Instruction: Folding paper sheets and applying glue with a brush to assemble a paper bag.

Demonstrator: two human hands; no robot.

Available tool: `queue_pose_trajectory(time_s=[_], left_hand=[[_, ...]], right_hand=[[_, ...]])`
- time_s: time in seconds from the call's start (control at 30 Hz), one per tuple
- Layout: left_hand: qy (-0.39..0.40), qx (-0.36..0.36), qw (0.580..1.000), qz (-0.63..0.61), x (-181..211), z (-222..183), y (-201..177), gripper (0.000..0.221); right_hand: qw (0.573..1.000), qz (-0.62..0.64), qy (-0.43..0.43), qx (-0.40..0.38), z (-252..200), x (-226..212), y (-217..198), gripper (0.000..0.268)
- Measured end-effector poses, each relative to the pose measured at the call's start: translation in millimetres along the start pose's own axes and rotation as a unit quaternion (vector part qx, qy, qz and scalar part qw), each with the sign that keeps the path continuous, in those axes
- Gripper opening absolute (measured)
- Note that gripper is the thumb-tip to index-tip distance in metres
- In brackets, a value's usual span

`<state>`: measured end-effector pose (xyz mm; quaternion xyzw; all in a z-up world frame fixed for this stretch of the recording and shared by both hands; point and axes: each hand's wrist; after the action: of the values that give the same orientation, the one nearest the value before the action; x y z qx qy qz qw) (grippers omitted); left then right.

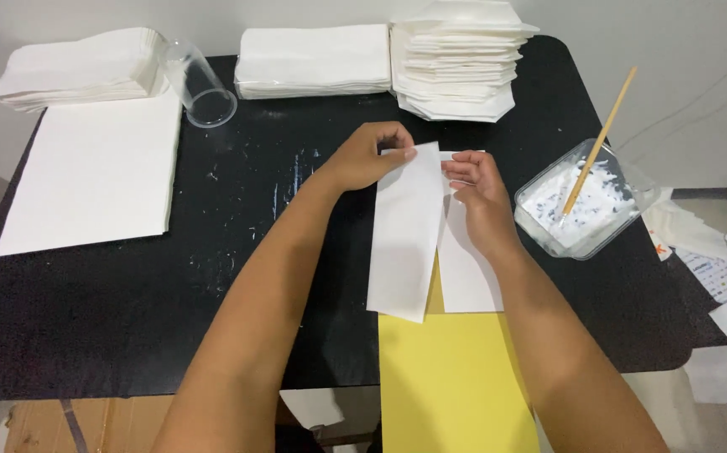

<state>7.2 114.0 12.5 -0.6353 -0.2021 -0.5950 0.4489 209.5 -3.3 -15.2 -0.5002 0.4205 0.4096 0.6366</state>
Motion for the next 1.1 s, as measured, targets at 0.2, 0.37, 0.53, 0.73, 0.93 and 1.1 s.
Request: queue_pose_trajectory(time_s=[0.2, 0.37, 0.53, 0.73, 0.93, 1.1], left_hand=[[-0.031, -0.032, 0.999, -0.016, 17, -8, 2, 0.019], [-0.02, -0.002, 0.999, -0.026, -7, 9, 6, 0.014], [0.001, 0.027, 0.999, -0.035, -12, 10, 16, 0.012], [0.012, 0.101, 0.993, 0.053, 6, -3, 32, 0.011], [0.039, 0.112, 0.985, 0.122, -9, 0, 40, 0.01], [0.085, 0.116, 0.964, 0.224, -6, -4, 45, 0.007]], right_hand=[[1.0, 0.008, 0.003, 0.008, -4, -8, -1, 0.044], [0.999, 0.028, -0.002, 0.017, 1, 1, -2, 0.042], [0.999, 0.037, -0.013, 0.02, 1, 7, -2, 0.042], [0.999, 0.039, -0.012, 0.023, -2, 6, -2, 0.042], [0.999, 0.019, -0.022, 0.019, -3, 2, -2, 0.042], [0.999, -0.016, -0.025, 0.023, -5, -3, -1, 0.044]])
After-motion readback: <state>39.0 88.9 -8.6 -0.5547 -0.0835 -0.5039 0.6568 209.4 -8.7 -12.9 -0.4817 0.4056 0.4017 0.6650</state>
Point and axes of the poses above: each hand's wrist, its own z-axis towards the middle knuckle, its own y-axis out of the palm, x = y × z, and after that the axes turned 8 degrees about -z, right-handed
